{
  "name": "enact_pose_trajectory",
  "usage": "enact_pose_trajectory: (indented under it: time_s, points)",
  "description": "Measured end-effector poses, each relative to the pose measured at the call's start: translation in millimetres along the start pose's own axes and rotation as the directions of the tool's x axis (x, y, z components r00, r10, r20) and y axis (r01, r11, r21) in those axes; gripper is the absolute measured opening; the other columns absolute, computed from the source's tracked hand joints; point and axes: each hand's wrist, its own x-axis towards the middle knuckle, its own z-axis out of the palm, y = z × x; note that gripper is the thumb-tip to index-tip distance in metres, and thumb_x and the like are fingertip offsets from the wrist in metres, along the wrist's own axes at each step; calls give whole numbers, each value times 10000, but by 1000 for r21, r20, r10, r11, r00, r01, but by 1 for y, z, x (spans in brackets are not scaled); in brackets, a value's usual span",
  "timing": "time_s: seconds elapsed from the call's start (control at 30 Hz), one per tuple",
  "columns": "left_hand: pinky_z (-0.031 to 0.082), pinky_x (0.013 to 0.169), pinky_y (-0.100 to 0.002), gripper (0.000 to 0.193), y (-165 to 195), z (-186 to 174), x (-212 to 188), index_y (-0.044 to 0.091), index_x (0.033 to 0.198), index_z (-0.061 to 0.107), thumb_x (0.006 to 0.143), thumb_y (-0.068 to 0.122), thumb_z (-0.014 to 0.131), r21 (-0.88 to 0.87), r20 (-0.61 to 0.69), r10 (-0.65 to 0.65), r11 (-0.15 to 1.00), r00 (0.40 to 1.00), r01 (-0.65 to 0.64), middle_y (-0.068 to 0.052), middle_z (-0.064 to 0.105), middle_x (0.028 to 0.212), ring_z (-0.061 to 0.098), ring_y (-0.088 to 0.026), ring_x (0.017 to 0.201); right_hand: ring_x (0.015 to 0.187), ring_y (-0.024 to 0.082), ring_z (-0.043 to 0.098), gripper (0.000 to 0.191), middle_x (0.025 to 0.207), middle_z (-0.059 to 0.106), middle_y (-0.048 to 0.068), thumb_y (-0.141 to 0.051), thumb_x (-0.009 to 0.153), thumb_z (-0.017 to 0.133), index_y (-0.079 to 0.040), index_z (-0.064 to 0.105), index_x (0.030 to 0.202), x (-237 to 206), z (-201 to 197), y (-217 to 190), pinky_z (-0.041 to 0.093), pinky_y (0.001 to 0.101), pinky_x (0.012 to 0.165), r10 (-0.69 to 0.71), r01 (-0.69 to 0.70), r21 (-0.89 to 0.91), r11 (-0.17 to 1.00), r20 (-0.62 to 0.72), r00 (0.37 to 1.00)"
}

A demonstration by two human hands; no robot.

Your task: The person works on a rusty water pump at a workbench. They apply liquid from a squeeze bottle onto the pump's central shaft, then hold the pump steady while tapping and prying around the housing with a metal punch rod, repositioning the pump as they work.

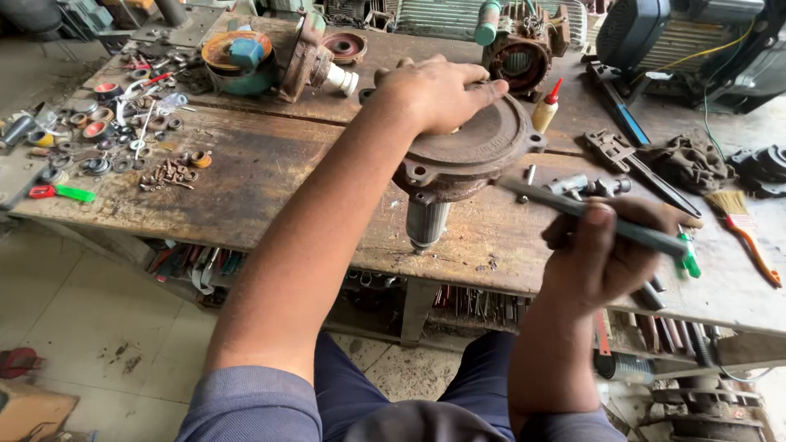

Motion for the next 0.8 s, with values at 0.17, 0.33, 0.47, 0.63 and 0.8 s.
enact_pose_trajectory:
  time_s: [0.17, 0.33, 0.47, 0.63, 0.8]
  points:
    - [222, 1184, -664, 776, 6, -3, -8, 476, 1502, 418, 843, 867, 296, 8, 19, -3, 1000, 1000, 3, -67, 402, 1584, 291, -451, 1480, 606, 117, 593, 187, 935, 587, 88, -41, 1089, 669, -37, 516, 1196, 14, 11, -28, 450, 221, 471, 205, -207, 24, 978, 46, 978]
    - [198, 1169, -729, 740, 8, -1, -9, 497, 1501, 426, 866, 851, 289, 32, 6, 9, 999, 1000, -9, -61, 411, 1580, 294, -477, 1470, 687, 206, 707, 220, 949, 660, 142, -224, 1098, 538, -18, 542, 1177, 21, -4, -37, 562, 302, 536, 345, -377, 211, 902, 174, 922]
    - [245, 1150, -713, 740, 7, 1, -8, 494, 1489, 438, 858, 857, 305, 31, -28, 15, 999, 999, -15, -58, 422, 1569, 326, -482, 1447, 670, 236, 688, 219, 1030, 641, 154, -156, 1176, 616, 42, 532, 1218, 7, -20, -29, 564, 326, 528, 221, -232, 181, 956, 78, 972]
    - [251, 1149, -719, 726, 2, 3, -8, 511, 1469, 452, 846, 856, 313, 47, -27, 10, 999, 1000, -9, -33, 438, 1561, 347, -451, 1451, 657, 221, 668, 273, 1026, 586, 106, -153, 1158, 680, 12, 480, 1239, 2, -29, -19, 559, 335, 519, 37, -38, 30, 999, 38, 999]
    - [252, 1164, -680, 723, -3, 5, -7, 501, 1470, 463, 856, 863, 340, 26, -46, 36, 999, 998, -35, -63, 458, 1546, 346, -480, 1441, 684, 200, 613, 295, 966, 576, 102, -175, 1179, 682, 5, 466, 1266, -2, -12, 0, 518, 328, 563, -114, 127, -210, 970, 70, 991]
